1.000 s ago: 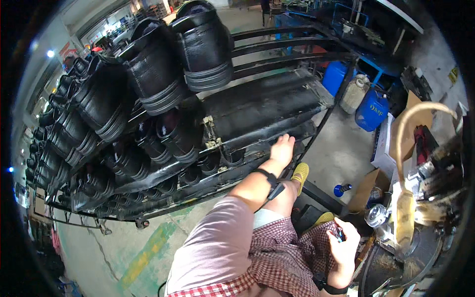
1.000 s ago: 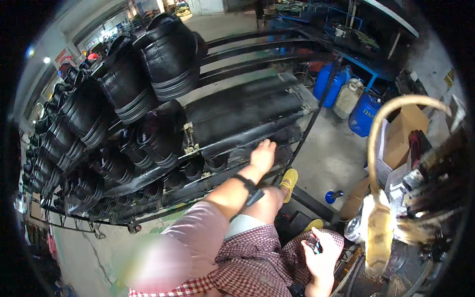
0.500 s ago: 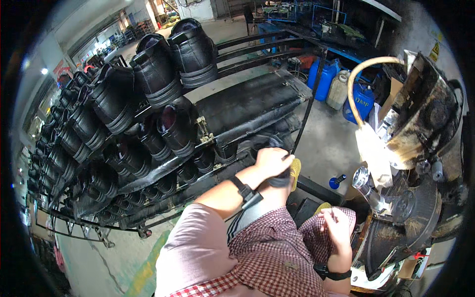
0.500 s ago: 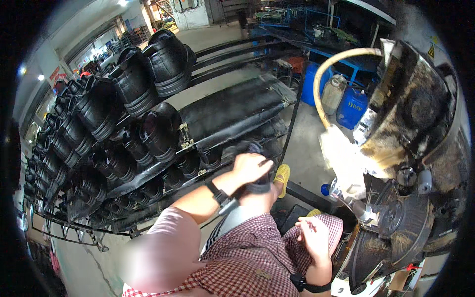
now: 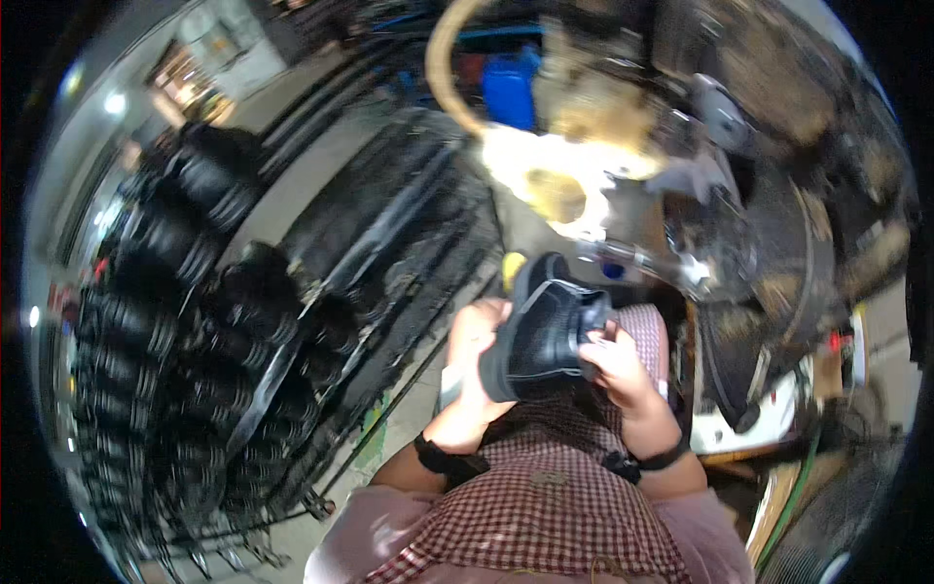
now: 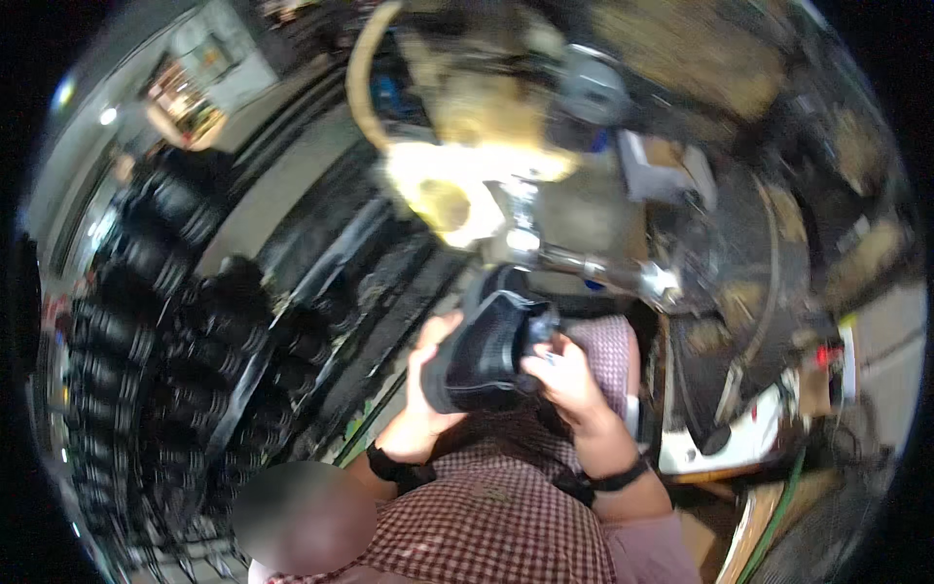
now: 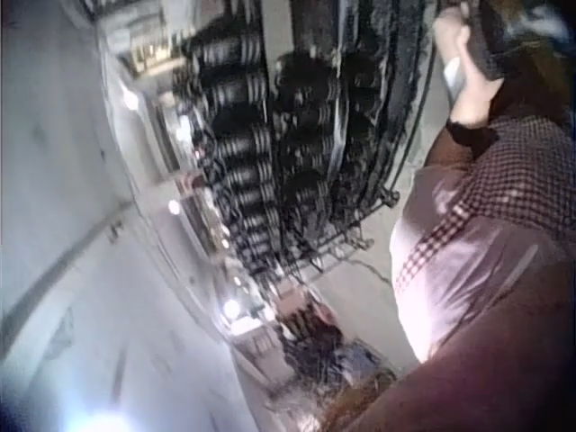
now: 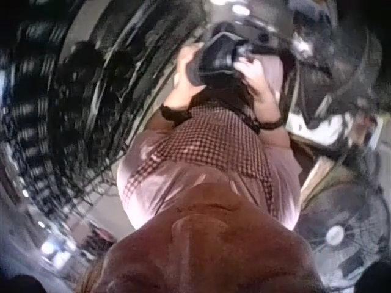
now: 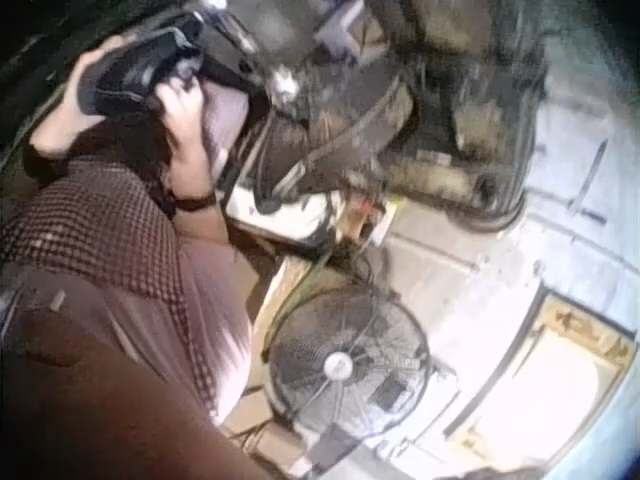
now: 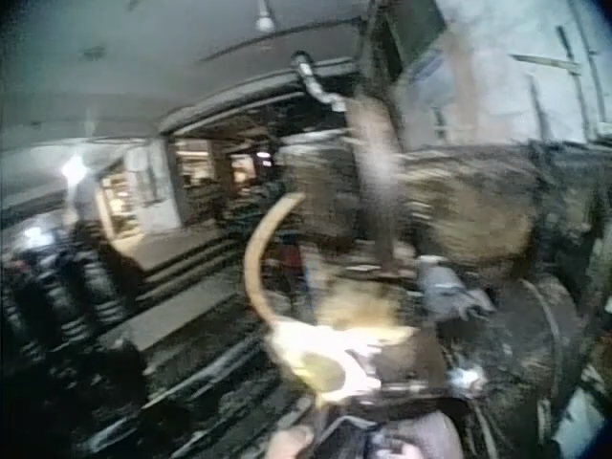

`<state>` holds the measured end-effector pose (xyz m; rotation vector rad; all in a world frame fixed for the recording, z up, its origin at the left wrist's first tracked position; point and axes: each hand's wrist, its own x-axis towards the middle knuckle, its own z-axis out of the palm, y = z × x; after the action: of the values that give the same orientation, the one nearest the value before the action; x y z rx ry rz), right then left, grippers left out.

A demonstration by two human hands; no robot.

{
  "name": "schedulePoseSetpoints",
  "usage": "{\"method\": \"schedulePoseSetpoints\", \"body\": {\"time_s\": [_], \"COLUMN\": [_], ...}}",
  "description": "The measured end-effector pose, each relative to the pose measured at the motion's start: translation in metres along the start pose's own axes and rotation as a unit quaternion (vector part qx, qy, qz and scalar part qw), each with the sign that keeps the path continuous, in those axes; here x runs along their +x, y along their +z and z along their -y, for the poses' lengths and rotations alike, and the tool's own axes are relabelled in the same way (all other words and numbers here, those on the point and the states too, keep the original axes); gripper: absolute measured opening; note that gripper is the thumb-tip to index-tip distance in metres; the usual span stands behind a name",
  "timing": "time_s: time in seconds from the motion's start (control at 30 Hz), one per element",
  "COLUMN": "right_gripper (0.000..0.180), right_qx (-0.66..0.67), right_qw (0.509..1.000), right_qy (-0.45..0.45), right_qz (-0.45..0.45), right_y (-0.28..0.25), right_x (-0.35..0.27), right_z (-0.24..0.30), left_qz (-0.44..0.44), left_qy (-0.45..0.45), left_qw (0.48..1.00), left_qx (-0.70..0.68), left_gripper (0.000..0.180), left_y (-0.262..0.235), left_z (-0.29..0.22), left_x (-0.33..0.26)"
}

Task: Finishing and inspecting black leather shoes using various workstations and tools.

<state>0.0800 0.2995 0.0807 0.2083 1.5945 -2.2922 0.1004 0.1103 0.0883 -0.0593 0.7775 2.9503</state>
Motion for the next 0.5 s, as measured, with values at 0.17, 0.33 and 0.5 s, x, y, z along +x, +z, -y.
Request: {"method": "schedulePoseSetpoints", "body": {"time_s": [0.17,0.33,0.5], "right_gripper": [0.015,0.031,0.044], "right_qx": [0.044,-0.002,0.024], "right_qw": [0.985,0.975,0.978], "right_qy": [-0.165,-0.191,-0.172], "right_qz": [-0.001,-0.112,-0.116], "right_y": [-0.003,-0.038,-0.042], "right_x": [0.030,0.064,0.062], "right_z": [0.027,0.077,0.076], "left_qz": [0.000,0.002,0.057], "left_qy": [0.191,0.305,0.069], "left_qw": [0.967,0.890,0.896], "left_qx": [0.170,0.340,0.436], "left_gripper": [0.087,0.095,0.057], "left_y": [0.016,0.060,0.101], "left_z": [-0.012,-0.029,-0.038], "left_x": [0.016,0.046,0.074]}}
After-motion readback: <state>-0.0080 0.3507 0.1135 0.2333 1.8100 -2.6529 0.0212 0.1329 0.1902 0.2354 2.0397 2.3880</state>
